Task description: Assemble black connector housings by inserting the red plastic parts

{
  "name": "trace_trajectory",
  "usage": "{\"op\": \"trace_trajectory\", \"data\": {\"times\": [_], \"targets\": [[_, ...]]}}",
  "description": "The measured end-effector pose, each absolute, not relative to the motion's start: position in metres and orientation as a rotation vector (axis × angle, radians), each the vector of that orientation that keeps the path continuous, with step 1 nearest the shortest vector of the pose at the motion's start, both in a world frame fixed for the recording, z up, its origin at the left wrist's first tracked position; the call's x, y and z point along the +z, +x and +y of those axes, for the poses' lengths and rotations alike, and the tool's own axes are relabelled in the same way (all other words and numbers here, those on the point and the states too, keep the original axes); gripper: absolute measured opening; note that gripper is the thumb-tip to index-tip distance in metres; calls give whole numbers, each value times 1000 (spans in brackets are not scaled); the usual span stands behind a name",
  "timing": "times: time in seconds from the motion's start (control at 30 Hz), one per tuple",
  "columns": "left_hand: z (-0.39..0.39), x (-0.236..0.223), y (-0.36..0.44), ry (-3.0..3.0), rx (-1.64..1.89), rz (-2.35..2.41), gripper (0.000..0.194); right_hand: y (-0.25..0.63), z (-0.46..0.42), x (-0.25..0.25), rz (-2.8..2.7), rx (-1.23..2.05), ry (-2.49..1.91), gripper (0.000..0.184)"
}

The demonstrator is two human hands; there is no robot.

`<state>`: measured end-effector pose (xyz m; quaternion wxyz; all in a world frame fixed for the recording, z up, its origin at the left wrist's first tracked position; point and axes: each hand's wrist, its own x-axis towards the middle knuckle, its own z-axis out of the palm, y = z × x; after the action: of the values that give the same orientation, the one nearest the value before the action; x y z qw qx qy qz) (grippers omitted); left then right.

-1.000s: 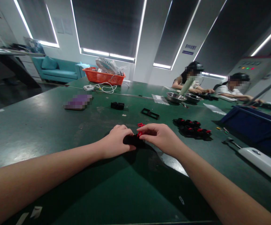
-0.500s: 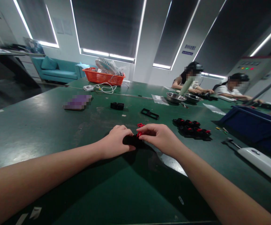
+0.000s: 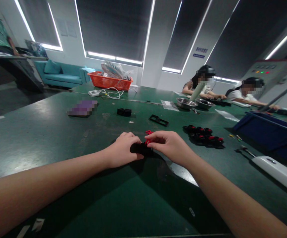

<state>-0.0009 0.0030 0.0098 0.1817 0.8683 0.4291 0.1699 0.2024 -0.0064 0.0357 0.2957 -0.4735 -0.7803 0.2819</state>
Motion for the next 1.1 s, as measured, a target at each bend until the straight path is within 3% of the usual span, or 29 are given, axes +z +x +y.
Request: {"op": "trace_trajectory", "data": {"times": [1.1], "targets": [[3, 10, -1, 2444, 458, 1203, 31, 200, -8, 39, -2096, 712, -1299, 20]]}}
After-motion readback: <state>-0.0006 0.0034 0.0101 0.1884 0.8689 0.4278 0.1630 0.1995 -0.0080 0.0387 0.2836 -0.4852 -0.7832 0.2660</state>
